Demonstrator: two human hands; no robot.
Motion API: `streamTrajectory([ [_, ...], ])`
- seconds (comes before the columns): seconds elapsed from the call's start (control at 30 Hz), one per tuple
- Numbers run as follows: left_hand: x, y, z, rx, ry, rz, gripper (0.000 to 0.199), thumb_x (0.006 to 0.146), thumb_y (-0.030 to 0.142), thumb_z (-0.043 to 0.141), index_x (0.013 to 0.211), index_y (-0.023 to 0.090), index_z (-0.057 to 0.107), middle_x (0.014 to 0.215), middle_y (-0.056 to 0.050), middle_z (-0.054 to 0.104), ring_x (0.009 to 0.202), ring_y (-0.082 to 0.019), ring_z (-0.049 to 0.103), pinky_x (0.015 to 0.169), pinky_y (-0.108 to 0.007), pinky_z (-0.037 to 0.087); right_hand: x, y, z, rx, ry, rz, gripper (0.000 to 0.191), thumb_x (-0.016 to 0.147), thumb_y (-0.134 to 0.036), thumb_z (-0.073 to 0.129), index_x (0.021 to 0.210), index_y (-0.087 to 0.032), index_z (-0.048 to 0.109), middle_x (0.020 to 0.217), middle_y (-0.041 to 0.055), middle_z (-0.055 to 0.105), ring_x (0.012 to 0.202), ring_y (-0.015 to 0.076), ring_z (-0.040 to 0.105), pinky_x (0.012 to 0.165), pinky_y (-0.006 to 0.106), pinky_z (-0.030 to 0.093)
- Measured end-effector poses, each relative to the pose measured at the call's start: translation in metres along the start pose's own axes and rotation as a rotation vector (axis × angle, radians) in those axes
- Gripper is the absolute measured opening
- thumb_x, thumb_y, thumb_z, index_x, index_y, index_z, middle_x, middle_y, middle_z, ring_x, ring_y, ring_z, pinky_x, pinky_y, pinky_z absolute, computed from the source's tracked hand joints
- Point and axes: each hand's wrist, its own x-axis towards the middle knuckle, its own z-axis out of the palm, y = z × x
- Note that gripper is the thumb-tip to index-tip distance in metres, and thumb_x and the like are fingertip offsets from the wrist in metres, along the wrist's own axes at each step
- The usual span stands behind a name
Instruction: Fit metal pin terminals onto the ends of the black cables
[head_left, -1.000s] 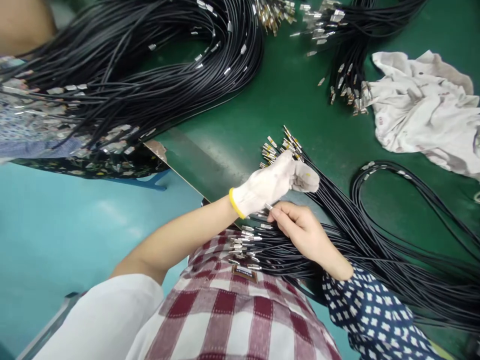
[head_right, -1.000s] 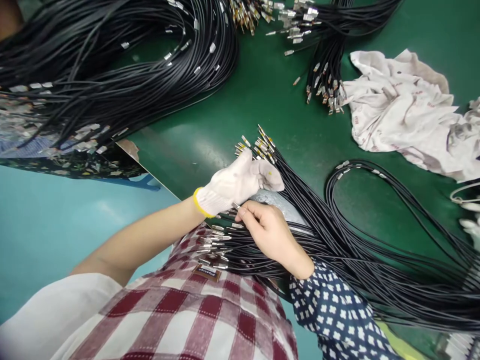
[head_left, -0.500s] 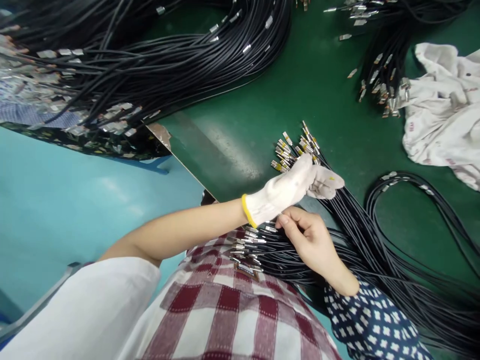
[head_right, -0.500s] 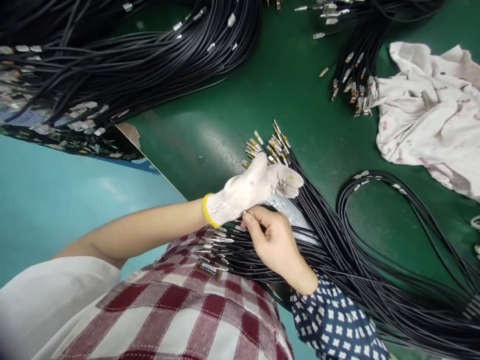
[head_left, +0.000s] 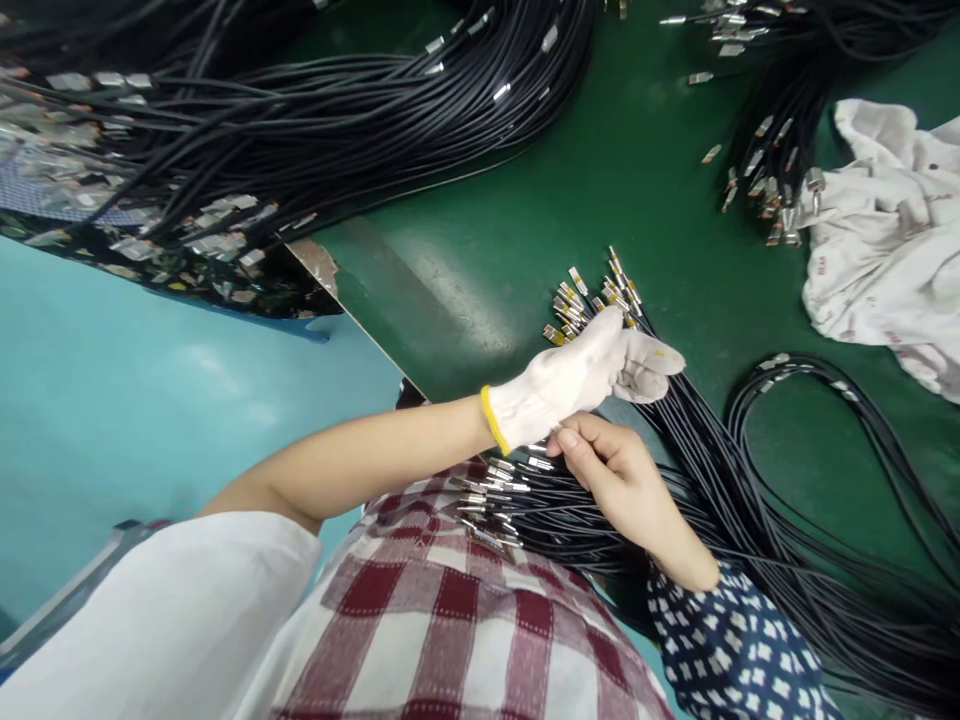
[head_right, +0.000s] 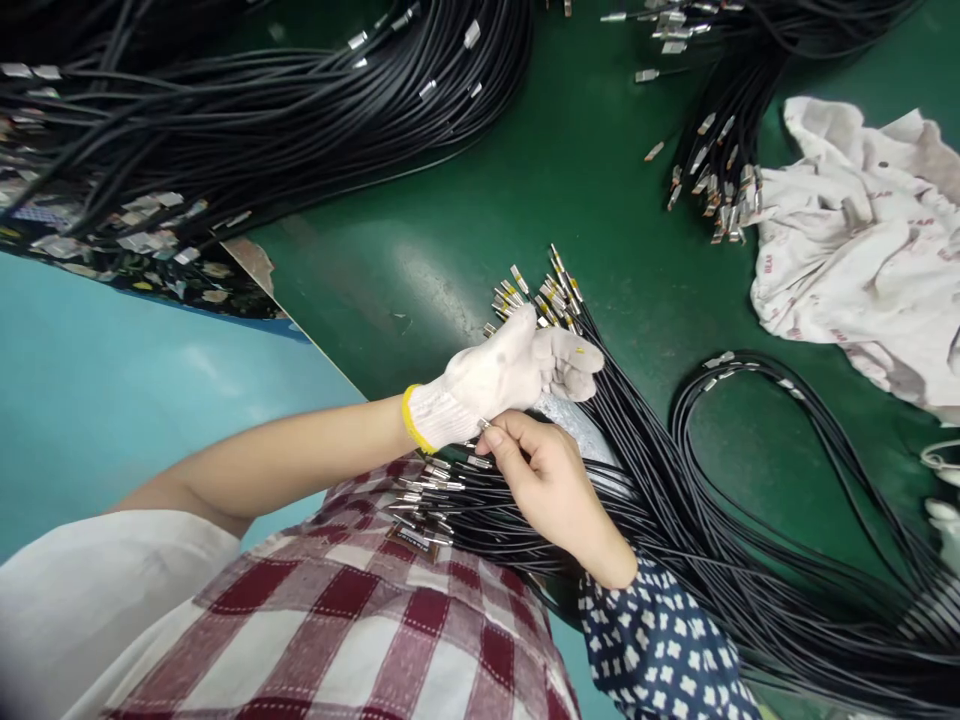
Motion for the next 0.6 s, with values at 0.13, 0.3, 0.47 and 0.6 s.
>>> streamTrajectory([
  [0.13,0.002,0.0006,-0.0053,-0.127,-0.026,-0.043,0.063,0.099,0.062,0.032,0.089,0.014,0.072,0.081,-0.008,0.073,0.076,-0.017,0.067,0.084,-0.031,0.053,-0.0019,0.0042,-0.005,0.155,-0.084,0.056,0.036,0.103,-0.044,0.045,0.091,-0.018,0.067,0.058,-0.0049,0.044,0.051,0.0114,0.04,0.052,0.024,0.032],
  [0.3,0.0029,-0.0013,-0.0078,-0.031,-0.026,-0.014,0.065,0.095,0.069,0.034,0.094,0.015,0.071,0.088,-0.012,0.075,0.089,-0.023,0.07,0.085,-0.036,0.053,-0.003,0.0045,-0.0061,0.177,-0.088,0.049,0.032,0.104,-0.039,0.046,0.093,-0.018,0.068,0.061,-0.0044,0.046,0.054,0.0113,0.042,0.053,0.024,0.033],
  [0.47,-0.0026,-0.0021,-0.0025,0.037,-0.004,0.021,0.063,0.094,0.069,0.034,0.092,0.017,0.07,0.094,-0.011,0.074,0.086,-0.023,0.068,0.086,-0.037,0.052,-0.0019,0.0005,-0.0019,0.05,-0.028,0.003,0.03,0.101,-0.031,0.048,0.084,-0.018,0.068,0.055,-0.0042,0.046,0.052,0.0122,0.044,0.053,0.024,0.034],
  [0.6,-0.0037,-0.0053,-0.0014,0.115,0.009,0.045,0.067,0.094,0.07,0.029,0.09,0.017,0.07,0.091,-0.011,0.073,0.086,-0.023,0.067,0.09,-0.039,0.05,-0.002,-0.0014,0.0017,-0.003,0.024,-0.033,0.028,0.099,-0.026,0.05,0.077,-0.018,0.065,0.054,-0.004,0.049,0.053,0.0123,0.047,0.056,0.024,0.036],
])
